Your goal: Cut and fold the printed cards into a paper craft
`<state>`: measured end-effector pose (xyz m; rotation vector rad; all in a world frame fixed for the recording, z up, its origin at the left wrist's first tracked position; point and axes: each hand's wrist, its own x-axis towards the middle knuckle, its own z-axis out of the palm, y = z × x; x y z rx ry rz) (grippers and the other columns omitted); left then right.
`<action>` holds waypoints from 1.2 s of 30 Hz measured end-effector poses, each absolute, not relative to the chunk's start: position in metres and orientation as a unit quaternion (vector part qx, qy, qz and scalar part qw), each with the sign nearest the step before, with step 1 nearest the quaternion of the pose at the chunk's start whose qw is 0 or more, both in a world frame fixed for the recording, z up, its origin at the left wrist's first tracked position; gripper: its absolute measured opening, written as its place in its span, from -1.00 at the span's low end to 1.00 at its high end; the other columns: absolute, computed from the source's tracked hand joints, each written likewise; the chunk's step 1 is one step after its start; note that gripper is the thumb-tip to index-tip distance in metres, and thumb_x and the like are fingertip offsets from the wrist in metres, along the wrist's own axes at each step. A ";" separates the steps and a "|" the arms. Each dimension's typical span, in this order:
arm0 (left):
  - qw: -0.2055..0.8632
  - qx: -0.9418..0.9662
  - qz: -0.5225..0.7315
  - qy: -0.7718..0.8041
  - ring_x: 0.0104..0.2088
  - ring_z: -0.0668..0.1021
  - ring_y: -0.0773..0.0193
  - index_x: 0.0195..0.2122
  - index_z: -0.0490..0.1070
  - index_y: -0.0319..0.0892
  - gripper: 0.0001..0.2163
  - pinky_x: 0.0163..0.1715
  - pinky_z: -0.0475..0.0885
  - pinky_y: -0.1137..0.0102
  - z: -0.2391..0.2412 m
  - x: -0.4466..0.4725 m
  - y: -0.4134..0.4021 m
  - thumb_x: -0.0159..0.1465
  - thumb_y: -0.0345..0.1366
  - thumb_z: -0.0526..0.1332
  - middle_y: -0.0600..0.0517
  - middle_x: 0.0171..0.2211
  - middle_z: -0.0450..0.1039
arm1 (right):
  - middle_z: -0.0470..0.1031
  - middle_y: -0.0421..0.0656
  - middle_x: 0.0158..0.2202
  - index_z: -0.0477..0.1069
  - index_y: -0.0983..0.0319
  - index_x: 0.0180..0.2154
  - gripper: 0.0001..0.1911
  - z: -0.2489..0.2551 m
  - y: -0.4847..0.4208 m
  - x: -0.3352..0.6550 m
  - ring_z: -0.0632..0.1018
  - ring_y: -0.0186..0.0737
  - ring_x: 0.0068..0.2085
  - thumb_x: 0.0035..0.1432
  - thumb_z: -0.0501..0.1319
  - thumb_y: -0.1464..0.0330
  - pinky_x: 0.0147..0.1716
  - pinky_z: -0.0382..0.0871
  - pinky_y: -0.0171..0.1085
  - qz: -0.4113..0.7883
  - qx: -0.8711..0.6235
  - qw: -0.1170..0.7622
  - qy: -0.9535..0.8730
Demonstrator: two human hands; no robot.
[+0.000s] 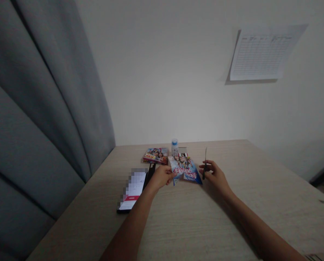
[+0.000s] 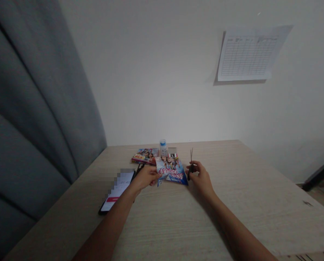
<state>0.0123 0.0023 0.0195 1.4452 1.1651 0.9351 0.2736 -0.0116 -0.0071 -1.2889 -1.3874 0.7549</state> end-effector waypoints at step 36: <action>0.477 0.619 0.314 0.539 -0.61 0.37 0.44 -0.33 0.52 -0.22 -0.55 -0.66 0.07 0.51 0.041 0.016 -0.008 0.12 0.14 0.27 0.03 -0.39 0.53 | 0.46 -0.24 -0.48 0.38 0.22 -0.15 -0.51 -0.004 -0.011 0.271 0.43 -0.28 -0.50 -0.16 0.40 0.22 -0.51 0.30 -0.30 0.375 -0.515 0.599 -0.485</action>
